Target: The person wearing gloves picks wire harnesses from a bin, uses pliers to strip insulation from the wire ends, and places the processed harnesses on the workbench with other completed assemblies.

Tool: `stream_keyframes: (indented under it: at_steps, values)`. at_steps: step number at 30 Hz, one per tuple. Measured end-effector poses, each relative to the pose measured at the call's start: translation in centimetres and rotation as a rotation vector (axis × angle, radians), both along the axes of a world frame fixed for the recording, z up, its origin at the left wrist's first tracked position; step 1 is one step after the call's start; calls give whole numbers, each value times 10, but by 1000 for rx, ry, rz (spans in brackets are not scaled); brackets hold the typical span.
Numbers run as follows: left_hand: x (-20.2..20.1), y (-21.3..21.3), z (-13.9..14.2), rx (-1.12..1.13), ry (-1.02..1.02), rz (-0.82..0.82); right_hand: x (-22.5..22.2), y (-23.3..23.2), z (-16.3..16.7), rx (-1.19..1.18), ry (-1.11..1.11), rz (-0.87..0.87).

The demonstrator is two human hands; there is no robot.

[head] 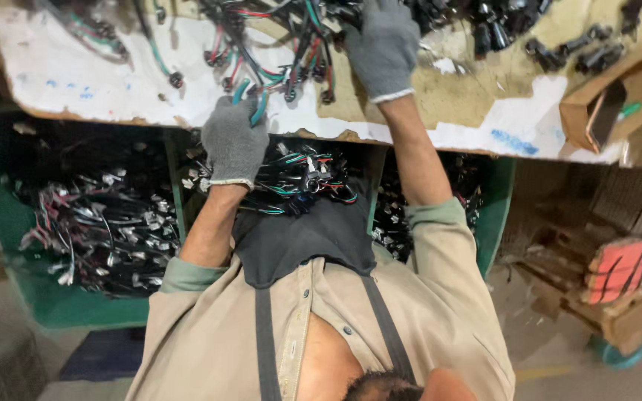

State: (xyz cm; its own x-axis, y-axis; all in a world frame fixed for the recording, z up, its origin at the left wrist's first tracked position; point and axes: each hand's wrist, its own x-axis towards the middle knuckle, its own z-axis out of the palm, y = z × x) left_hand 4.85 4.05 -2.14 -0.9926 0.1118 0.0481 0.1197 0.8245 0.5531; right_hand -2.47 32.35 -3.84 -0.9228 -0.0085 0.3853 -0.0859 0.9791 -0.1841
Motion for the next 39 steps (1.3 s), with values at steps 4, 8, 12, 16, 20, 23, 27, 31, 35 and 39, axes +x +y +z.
stream_keyframes:
  at_steps: [4,8,12,16,20,23,27,31,35,39]
  values:
    - [3,-8,-1,80,22,0,27,18,9,-231,157,177]
    - [3,-5,-7,58,-26,-29,50,21,40,-999,199,206]
    - [-9,-7,11,60,1,-86,75,-3,61,-1818,109,246]
    - [-17,-23,74,724,-273,-68,111,-42,63,-1206,-181,155]
    - [10,-37,143,910,-431,-139,125,-59,64,-646,-177,536]
    - [23,-23,147,875,-406,-284,120,-62,71,-607,-296,605]
    - [27,-5,116,910,-485,-284,118,-61,84,-713,-254,786]
    - [20,-6,118,798,-165,-436,121,-62,84,-719,-436,720]
    - [15,-28,151,1048,-51,-353,124,-65,76,-598,-384,704]
    - [38,-34,141,1139,148,-130,128,-78,78,-339,-329,776]
